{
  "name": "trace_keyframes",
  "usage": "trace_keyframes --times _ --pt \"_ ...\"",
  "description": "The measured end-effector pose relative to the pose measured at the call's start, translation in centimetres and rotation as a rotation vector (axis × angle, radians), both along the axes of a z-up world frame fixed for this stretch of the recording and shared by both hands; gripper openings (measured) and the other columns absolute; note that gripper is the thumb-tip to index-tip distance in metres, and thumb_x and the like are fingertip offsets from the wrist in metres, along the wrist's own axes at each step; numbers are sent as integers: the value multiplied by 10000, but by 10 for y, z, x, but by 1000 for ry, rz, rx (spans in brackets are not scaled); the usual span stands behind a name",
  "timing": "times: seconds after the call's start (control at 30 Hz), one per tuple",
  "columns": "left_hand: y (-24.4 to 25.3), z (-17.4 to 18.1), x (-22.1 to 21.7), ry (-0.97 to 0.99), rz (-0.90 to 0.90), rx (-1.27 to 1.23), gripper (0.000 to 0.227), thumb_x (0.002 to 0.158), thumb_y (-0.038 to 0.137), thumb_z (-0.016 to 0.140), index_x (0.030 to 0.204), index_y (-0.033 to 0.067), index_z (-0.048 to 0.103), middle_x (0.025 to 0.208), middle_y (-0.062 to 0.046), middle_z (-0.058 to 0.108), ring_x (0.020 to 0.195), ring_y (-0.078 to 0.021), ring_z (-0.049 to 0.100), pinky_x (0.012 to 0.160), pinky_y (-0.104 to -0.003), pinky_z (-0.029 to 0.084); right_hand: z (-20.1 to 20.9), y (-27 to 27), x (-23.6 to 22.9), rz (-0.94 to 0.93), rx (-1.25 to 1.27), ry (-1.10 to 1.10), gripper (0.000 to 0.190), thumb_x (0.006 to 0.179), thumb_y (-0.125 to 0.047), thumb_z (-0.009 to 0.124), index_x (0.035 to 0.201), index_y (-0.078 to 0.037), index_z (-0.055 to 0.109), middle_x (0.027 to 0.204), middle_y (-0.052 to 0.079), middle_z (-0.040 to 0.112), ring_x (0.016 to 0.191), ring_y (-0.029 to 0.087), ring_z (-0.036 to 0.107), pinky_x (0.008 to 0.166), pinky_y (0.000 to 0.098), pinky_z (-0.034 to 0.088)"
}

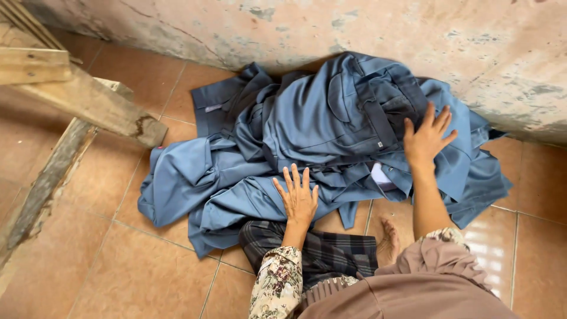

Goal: Folding blue trousers and stacking them neatly on the floor.

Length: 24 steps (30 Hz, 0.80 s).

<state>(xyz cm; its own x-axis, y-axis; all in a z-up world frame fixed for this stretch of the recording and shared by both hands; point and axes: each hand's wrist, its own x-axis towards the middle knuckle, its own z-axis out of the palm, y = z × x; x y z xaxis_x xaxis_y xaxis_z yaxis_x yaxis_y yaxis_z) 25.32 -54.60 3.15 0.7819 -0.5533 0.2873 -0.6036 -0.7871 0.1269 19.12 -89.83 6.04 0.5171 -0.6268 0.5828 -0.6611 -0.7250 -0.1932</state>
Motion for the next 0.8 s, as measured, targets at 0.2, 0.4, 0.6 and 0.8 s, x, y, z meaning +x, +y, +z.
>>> trace_keyframes --times 0.2,0.4,0.6,0.8 --pt "-26 -2 1 263 -38 -130 626 975 465 550 1516 175 426 1575 -222 369 1474 -428 306 1153 -727 80 36 -12 8 -13 628 101 786 884 -474 783 1535 -177 458 1276 240 606 1140 496 623 895 646 475" --pt "-35 51 -1 924 -88 -549 980 842 519 729 1614 192 221 1603 -305 242 1441 -508 339 1146 -631 344 84 81 39 463 1165 -409 493 744 -178 892 1208 -223 732 921 26 719 834 132 679 675 316 571" --pt "-37 20 13 1077 18 -812 697 885 430 746 1499 260 463 1446 -118 562 1343 -310 533 1116 -469 465 142 168 42 688 1028 -20 435 742 -272 907 1143 -179 763 1022 95 770 1016 245 709 845 415 560" --pt "5 9 39 1018 223 -1076 361 958 278 692 1277 112 655 1068 -229 730 944 -325 743 711 -356 651 98 136 47 386 264 297 446 871 -619 737 988 -189 760 1092 52 651 1005 330 641 750 489 567"
